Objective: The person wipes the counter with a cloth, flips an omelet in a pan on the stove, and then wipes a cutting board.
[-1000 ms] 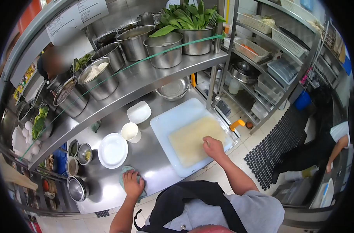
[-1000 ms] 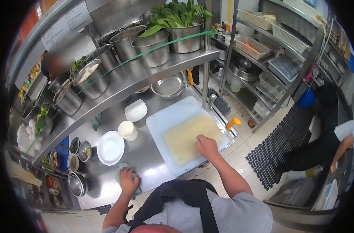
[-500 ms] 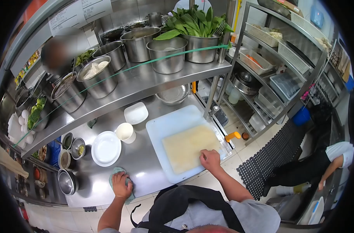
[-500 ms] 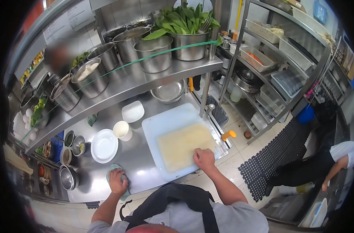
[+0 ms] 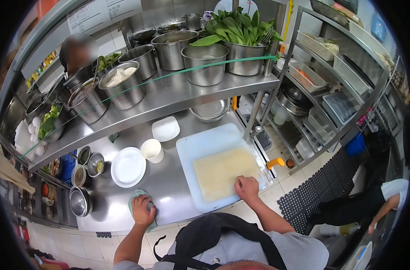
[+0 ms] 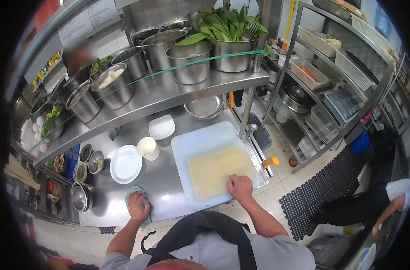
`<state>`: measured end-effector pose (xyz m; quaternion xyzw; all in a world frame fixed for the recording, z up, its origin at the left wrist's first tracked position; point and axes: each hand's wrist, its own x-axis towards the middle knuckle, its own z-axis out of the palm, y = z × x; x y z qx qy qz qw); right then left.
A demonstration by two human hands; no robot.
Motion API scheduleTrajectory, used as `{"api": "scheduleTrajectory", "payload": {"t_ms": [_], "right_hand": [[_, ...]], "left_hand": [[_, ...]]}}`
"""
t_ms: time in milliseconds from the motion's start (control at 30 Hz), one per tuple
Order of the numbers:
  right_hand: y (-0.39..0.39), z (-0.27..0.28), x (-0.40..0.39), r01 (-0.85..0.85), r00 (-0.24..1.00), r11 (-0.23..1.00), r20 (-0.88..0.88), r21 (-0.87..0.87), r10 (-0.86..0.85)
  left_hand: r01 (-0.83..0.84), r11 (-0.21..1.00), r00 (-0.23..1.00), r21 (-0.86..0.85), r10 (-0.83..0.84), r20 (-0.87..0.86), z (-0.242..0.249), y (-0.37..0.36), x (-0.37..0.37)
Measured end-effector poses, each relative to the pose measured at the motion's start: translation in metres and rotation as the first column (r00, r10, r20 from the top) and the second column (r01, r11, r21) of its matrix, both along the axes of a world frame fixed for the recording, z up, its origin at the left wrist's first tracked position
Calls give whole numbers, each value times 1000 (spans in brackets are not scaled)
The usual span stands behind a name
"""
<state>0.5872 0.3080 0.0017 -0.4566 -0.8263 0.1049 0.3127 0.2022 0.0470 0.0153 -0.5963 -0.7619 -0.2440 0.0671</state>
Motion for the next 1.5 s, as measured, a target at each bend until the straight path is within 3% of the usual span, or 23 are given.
{"api": "scheduleTrajectory", "payload": {"t_ms": [933,1500], "right_hand": [[-2,8,-2,19,1000,999,23,-33,-18],[0,1,0,4,1000,999,-27,40,-3]], "left_hand": [[-20,999,1000,-45,21,21,0,2,-4],[-11,999,1000,-36,12,11,-6,3,-4]]}}
